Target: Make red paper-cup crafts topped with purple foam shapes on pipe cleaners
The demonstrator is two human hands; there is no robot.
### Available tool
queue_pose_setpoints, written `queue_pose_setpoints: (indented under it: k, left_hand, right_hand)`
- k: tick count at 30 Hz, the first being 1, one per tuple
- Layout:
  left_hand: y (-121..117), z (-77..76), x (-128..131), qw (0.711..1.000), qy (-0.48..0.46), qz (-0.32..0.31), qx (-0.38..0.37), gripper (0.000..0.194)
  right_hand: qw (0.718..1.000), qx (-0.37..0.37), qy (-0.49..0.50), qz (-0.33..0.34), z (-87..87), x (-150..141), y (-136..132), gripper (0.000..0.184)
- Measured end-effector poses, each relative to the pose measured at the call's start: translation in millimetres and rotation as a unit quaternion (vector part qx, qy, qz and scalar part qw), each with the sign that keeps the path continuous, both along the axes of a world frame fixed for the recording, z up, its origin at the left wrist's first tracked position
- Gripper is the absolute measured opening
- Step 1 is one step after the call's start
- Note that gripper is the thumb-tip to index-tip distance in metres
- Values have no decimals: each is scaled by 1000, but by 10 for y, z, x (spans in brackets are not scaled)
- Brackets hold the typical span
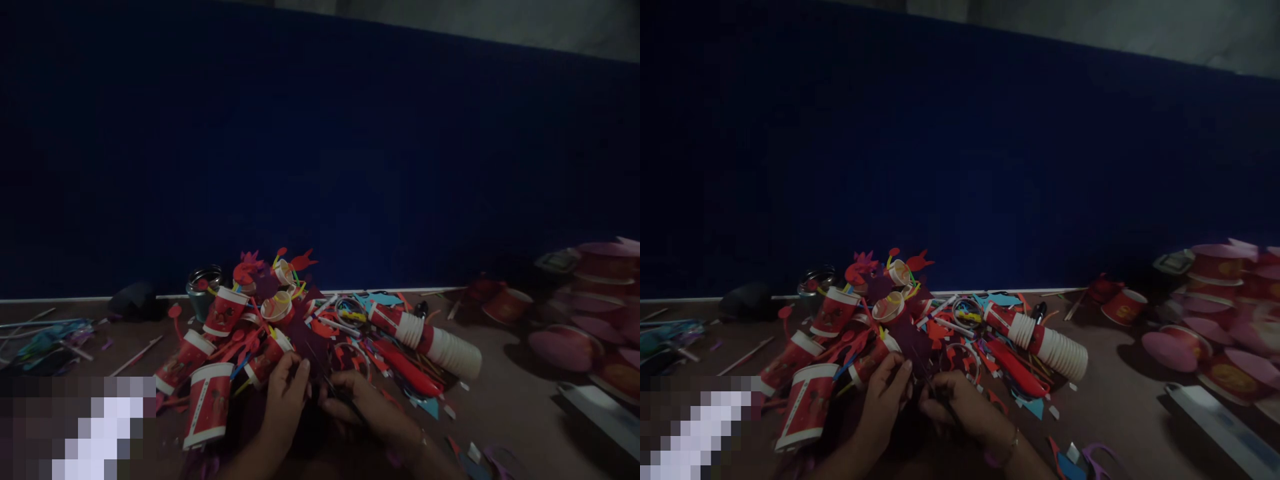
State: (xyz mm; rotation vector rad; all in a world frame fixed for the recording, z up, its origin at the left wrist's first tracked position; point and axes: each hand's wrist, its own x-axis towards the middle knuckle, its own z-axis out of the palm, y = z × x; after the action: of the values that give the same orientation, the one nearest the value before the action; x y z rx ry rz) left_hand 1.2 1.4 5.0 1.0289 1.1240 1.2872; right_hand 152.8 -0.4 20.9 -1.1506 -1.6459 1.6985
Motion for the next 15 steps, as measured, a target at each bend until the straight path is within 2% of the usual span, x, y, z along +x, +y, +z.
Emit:
queue_pose_setpoints:
  k: [5,10,15]
  left_hand:
    - [-5,42,-1,1000,3,-2,-5,30]
    - [-17,80,-7,1000,7,-20,-12,26]
    - [-17,48,-15,999,14,-26,-17,26]
  right_hand:
    - [1000,-19,9,-1,-38,8,-13,34]
    - [1000,-21,11,-4,30,-14,-52,32]
    - [1000,-17,-7,-12,74,-39,-51,35]
